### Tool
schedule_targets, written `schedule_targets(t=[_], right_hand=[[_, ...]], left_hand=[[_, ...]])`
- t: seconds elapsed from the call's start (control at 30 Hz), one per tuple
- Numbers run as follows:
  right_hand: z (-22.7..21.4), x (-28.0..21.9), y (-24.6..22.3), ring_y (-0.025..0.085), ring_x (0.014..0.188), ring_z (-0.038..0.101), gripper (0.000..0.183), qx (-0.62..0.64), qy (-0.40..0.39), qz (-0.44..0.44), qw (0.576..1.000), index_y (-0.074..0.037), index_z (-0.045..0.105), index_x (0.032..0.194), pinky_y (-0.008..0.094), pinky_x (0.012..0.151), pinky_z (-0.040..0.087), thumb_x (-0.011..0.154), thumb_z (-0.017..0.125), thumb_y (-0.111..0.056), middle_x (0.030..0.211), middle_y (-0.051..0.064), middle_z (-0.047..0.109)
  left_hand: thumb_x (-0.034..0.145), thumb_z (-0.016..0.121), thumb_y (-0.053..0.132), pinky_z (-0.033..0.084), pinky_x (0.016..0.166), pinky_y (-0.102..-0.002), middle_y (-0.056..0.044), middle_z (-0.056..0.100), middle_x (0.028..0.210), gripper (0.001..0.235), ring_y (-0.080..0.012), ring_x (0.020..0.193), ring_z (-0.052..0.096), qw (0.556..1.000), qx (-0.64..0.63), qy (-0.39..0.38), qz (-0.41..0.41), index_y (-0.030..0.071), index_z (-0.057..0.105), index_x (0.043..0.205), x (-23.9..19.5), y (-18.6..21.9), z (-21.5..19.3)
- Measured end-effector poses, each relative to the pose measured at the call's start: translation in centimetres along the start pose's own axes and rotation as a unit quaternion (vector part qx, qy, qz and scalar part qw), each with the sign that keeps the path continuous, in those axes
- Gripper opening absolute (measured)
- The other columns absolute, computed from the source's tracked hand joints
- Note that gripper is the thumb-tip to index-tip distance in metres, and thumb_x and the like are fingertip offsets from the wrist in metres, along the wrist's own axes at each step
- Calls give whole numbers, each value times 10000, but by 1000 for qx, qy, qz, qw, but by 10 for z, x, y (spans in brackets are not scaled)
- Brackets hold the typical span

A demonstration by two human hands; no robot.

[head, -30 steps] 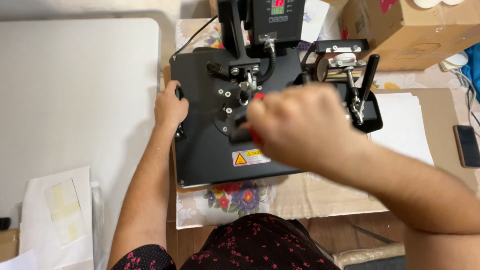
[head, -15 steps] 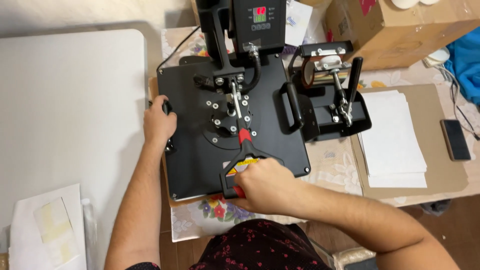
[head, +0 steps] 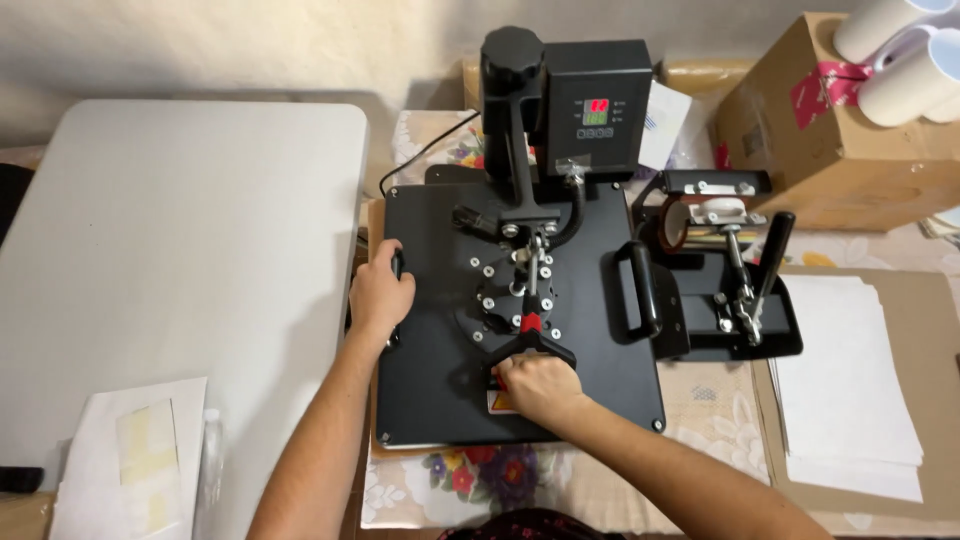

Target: Adjusting and operating a heat press machine to transfer a design onto a piece of clothing

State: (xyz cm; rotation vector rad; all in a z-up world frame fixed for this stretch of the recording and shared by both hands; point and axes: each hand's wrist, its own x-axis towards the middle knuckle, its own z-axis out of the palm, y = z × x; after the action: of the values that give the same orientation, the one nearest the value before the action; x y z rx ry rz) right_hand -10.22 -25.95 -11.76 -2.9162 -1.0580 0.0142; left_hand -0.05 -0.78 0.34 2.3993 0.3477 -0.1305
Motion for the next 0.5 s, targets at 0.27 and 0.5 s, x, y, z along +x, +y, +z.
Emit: schedule_targets(t=[0.27, 0.5], right_hand=[[-48, 4, -9, 235, 669, 721, 500, -44, 81, -2, 996, -109, 648, 792, 303, 577, 561, 902, 630, -596, 633, 68, 672], [-40, 2, -9, 206, 595, 689, 607, -44, 93, 6, 995, -156, 629, 781, 285, 546, 530, 968, 422, -695, 634, 35, 646]], left_hand=[[925, 462, 95, 608, 663, -498, -316, 700, 1013, 374, -421, 835, 736, 992, 123, 5, 16, 49, 550, 1286, 9, -6, 15], [891, 546, 197, 581, 759, -556, -306, 690, 1061, 368, -442, 937, 717, 994, 97, 10, -40, 51, 498, 1225, 4, 2, 16]])
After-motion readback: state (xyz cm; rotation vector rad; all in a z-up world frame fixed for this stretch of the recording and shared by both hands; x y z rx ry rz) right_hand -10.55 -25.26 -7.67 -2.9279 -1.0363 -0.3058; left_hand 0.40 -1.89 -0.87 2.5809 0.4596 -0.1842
